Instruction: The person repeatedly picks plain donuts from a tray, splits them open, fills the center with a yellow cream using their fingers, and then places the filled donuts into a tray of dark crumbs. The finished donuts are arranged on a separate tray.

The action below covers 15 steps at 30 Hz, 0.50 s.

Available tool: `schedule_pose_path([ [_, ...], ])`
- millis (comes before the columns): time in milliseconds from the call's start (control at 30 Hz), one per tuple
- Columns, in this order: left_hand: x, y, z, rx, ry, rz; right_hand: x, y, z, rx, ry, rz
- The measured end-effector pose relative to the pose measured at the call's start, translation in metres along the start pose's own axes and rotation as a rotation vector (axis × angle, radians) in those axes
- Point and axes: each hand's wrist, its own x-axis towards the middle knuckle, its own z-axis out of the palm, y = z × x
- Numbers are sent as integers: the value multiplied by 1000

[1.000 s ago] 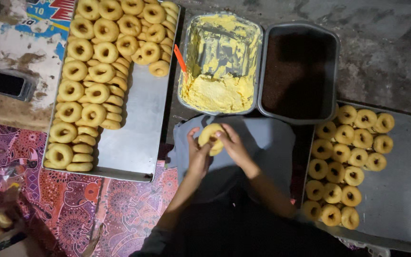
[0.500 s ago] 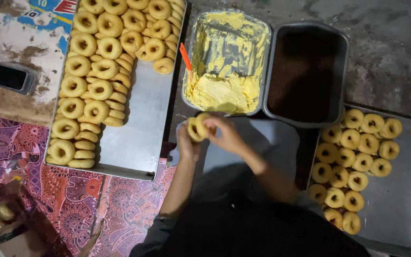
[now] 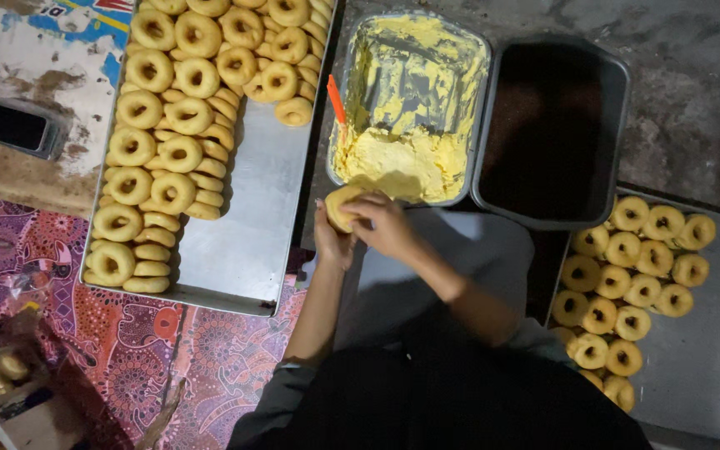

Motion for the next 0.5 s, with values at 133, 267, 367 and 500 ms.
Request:
schedule_pose_path([
  [133,1,-5,-5,55,-18,45,19,17,-10,-184,130,-29],
  [267,-3,-9,-10,-62,-30,9,33,32,-21,-279,148,69],
  [367,1,-10,-14,-31,-16,14,19,14,-10,-104,66,206],
  [500,8,-22,-27,78,-56,82,1,-5,9,-12,54,8],
])
